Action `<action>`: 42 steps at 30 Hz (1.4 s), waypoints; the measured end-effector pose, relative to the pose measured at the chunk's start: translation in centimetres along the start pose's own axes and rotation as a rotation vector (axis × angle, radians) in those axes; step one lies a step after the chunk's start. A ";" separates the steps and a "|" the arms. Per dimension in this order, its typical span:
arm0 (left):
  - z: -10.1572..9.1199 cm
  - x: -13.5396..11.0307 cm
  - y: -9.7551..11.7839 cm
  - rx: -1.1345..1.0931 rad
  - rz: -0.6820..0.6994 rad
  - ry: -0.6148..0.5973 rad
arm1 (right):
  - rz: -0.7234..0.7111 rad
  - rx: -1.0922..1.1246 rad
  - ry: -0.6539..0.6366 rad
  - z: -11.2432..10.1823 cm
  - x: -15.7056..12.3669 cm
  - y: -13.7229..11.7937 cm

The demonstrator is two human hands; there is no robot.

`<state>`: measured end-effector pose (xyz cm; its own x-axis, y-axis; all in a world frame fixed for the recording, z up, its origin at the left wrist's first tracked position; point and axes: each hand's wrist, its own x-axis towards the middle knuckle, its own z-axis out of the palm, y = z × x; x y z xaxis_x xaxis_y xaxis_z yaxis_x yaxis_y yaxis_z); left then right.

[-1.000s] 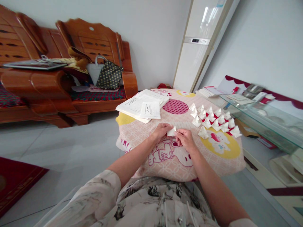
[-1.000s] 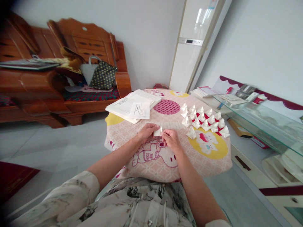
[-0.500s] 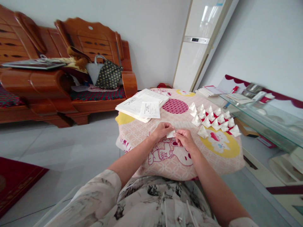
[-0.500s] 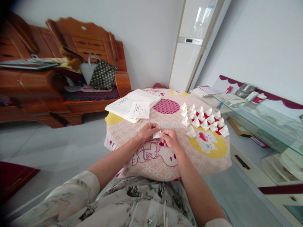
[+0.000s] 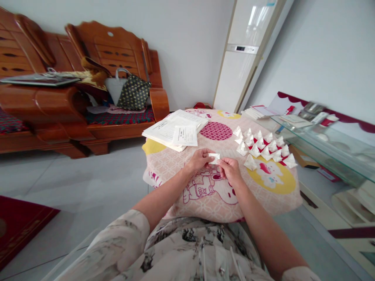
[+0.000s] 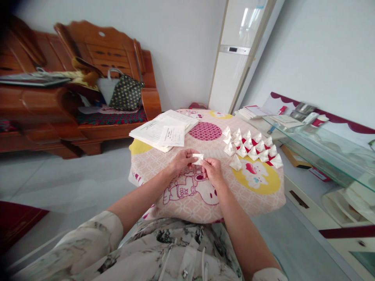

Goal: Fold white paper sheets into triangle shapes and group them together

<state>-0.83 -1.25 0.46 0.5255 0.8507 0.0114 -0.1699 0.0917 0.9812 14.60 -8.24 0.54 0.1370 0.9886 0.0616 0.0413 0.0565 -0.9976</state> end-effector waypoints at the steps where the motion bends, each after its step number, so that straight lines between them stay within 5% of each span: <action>1: -0.1 0.0 0.0 0.003 0.013 0.011 | 0.003 0.009 -0.007 0.0 0.0 0.0; 10: -0.4 0.2 -0.5 -0.052 0.014 -0.056 | 0.055 0.055 -0.038 -0.2 0.0 0.1; 14: -0.6 0.5 -0.8 0.242 0.072 -0.018 | 0.185 0.009 -0.053 0.0 0.1 -0.2; 20: -0.7 0.8 -1.1 0.719 0.271 0.141 | 0.464 -0.135 0.128 0.7 0.1 -1.4; 28: -0.4 -0.2 -0.7 0.999 0.445 -0.192 | 0.539 -0.193 0.082 0.5 0.1 -2.0; 31: -0.6 -0.1 -0.4 1.063 0.482 -0.275 | 0.547 -0.285 -0.025 0.0 -0.3 -2.4; 34: -0.8 0.2 -0.3 1.110 0.478 -0.335 | 0.428 -0.492 -0.141 -1.2 -0.5 -2.6; 39: -1.1 0.4 0.1 1.017 0.427 -0.333 | -0.298 -0.798 -0.149 -3.8 0.3 -1.6; 42: -1.1 0.2 0.3 0.993 0.384 -0.321 | -0.481 -0.876 -0.312 -4.5 0.9 -0.7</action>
<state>-1.63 -0.50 0.51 0.7971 0.5470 0.2557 0.3001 -0.7263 0.6184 19.13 -8.06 1.48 -0.3404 0.8876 0.3103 0.7434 0.4561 -0.4892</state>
